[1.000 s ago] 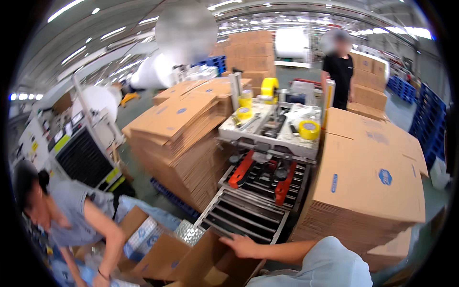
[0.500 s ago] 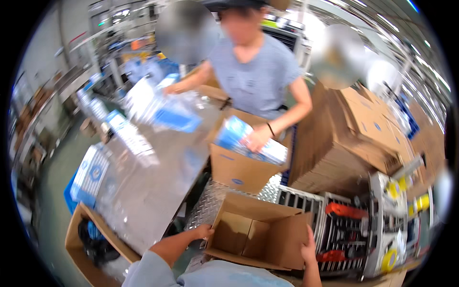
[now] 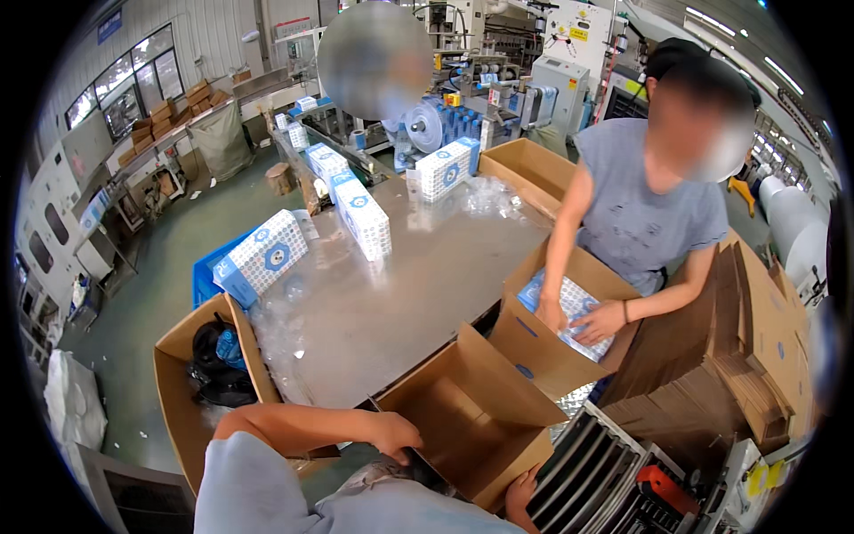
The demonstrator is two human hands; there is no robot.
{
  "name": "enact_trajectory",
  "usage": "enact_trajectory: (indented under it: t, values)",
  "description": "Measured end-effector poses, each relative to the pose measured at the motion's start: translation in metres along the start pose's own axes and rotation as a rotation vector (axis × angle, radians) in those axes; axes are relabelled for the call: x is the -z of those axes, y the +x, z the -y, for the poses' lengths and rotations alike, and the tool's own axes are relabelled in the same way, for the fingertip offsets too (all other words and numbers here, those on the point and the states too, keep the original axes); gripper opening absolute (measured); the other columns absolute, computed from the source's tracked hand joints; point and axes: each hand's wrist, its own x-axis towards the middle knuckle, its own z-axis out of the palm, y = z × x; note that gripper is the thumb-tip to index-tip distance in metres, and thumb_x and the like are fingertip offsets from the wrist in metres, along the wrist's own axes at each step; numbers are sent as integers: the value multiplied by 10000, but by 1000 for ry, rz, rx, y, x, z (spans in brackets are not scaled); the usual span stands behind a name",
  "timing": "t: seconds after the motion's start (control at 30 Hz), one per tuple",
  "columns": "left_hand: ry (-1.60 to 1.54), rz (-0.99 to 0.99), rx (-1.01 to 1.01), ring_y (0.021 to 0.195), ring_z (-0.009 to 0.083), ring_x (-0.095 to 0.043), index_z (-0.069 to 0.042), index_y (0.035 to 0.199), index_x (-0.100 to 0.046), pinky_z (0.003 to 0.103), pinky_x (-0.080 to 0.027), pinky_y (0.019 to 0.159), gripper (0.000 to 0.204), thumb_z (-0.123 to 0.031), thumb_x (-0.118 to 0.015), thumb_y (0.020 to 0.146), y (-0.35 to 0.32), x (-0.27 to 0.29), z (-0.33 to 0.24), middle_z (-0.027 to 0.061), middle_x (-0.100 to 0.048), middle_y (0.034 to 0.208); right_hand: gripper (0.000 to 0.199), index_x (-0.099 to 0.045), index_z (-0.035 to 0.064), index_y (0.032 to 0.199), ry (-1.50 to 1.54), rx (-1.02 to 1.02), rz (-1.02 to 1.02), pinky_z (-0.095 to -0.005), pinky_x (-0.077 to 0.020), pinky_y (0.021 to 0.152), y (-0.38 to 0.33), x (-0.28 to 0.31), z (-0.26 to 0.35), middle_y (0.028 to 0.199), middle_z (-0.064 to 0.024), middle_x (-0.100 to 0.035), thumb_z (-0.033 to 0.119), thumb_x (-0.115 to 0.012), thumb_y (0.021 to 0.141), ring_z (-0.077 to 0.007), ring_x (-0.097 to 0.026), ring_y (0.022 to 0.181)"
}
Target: The person places bubble wrap and multiple small product boxes into a larger cardboard shipping box on a conveyor. The person then closes the flaps and moves the sealed box along the conveyor to a taping station.
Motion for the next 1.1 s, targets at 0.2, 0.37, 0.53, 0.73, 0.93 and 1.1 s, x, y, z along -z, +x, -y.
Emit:
enact_trajectory:
  t: [0.2, 0.37, 0.53, 0.73, 0.93, 1.1]
  values:
    - [-300, -907, 104, 1078, 328, -540, -18, 1203, -529, 407, -439, 915, 396, -196, -610, 859, -42, 14, 129, 173, -559, 1176, 564, -313, 42, 1411, -284, -92, 531, -512, -470, 627, 42, 19, 39, 746, -223, -631, 239, -452, 901, -413, -602, 693]
    - [268, -1103, 658, 1249, 368, -394, -67, 1342, -393, 456, -356, 1007, 596, -83, -573, 774, -98, 89, 278, 149, -363, 1407, 358, -561, 75, 1192, -791, -73, 1329, -433, -476, 630, 109, 41, 88, 740, -175, -626, 276, -497, 903, -340, -603, 688]
    - [628, -1065, 663, 1319, 323, -332, -115, 1375, -372, 535, -299, 1029, 739, -68, -659, 696, -119, 196, 397, 120, -322, 1443, 422, -618, 54, 1120, -829, 822, 1715, -412, -468, 830, 149, 29, 80, 1054, -224, -629, 407, -522, 908, -297, -599, 967]
    - [259, -929, 53, 1227, 321, -423, -81, 1307, -463, 475, -287, 1049, 1010, -429, -860, 446, -32, 196, 420, 143, -501, 1250, 454, -580, 80, 1151, 4, 560, 569, -406, -486, 780, 162, 7, 463, 980, -161, -647, 300, -692, 771, -336, -619, 870]
    - [91, -954, 347, 1280, 291, -406, -180, 1409, -337, 517, -252, 1086, 695, -172, -636, 782, -130, 245, 424, 103, -414, 1386, 990, -343, 18, 1375, -389, 1007, 275, -505, -319, 942, 227, -97, 547, 1237, -204, -462, 418, -802, 595, -381, -435, 1109]
    - [472, -939, 829, 1390, 326, -222, -281, 1442, -291, 628, -182, 1063, 739, -167, -635, 798, -193, 222, 520, 30, -188, 1535, 1054, -328, 12, 1383, -405, 1082, 356, -454, -355, 856, 218, -126, 571, 1090, -168, -505, 438, -816, 550, -341, -473, 980]
